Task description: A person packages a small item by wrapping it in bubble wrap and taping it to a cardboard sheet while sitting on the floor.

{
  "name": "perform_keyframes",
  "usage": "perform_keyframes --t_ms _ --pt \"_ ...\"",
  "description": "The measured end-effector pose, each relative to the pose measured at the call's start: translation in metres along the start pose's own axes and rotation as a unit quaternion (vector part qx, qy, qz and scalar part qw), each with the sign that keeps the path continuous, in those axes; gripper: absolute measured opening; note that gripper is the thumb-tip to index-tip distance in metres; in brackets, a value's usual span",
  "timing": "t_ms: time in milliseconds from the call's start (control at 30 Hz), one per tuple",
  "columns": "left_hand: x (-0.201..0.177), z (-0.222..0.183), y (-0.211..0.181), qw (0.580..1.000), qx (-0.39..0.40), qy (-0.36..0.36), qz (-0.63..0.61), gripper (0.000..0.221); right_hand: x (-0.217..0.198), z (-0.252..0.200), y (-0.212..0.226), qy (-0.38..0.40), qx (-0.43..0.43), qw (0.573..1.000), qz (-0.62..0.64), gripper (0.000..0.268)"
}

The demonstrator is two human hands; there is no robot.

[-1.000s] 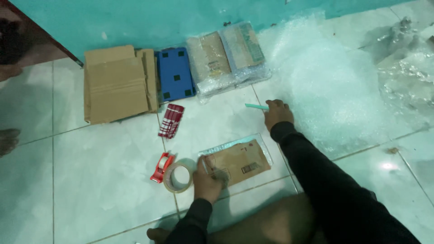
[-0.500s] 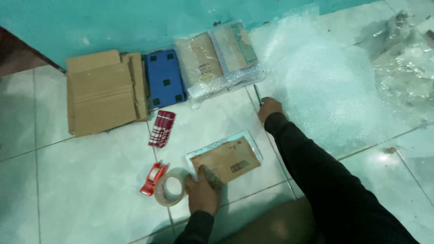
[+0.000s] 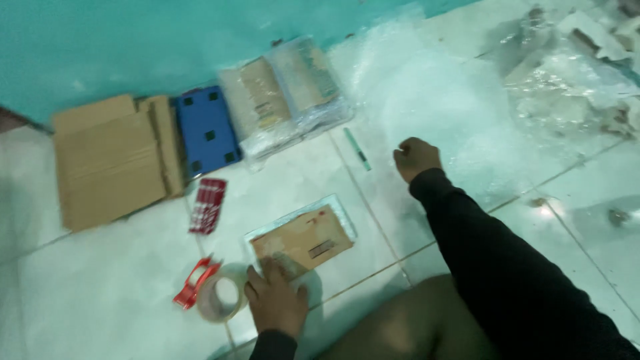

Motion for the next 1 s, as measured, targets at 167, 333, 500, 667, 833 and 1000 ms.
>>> perform_keyframes --t_ms 167,333,500,667,833,1000 --pt "-0.032 -0.016 -0.109 0.976 0.173 -0.017 -0.127 0.059 -0.049 0.019 -0.14 -0.055 0.097 0.994 0.021 0.037" --pt "0.009 0.045 -0.244 0.922 0.217 0.0 -0.319 0.059 -0.077 0.038 -0.252 -0.089 0.227 0.97 0.007 0.051" --pt "0.08 0.088 -0.321 0.951 0.121 0.155 -0.239 0.089 -0.088 0.026 -0.253 0.029 0.231 0.972 -0.011 0.071" --pt "0.059 0.069 -0.335 0.954 0.106 0.136 -0.243 0.067 -0.105 0.019 -0.236 -0.025 0.185 0.982 -0.031 0.056" --pt "0.034 0.056 -0.339 0.923 0.08 0.136 -0.35 0.068 -0.117 0.035 -0.259 -0.061 0.124 0.99 -0.034 0.043" --pt "0.017 0.027 -0.333 0.76 -0.032 0.277 -0.587 0.101 -0.154 0.018 -0.217 -0.005 0.084 0.993 0.087 0.025"
Point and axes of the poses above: each hand's wrist, its own z-axis towards the middle knuckle, its own x-axis out of the palm, y = z × x, the point moved 3 cm from there along z, towards the middle knuckle, and after that the axes turned 4 degrees about -x, right-handed, at the moved point
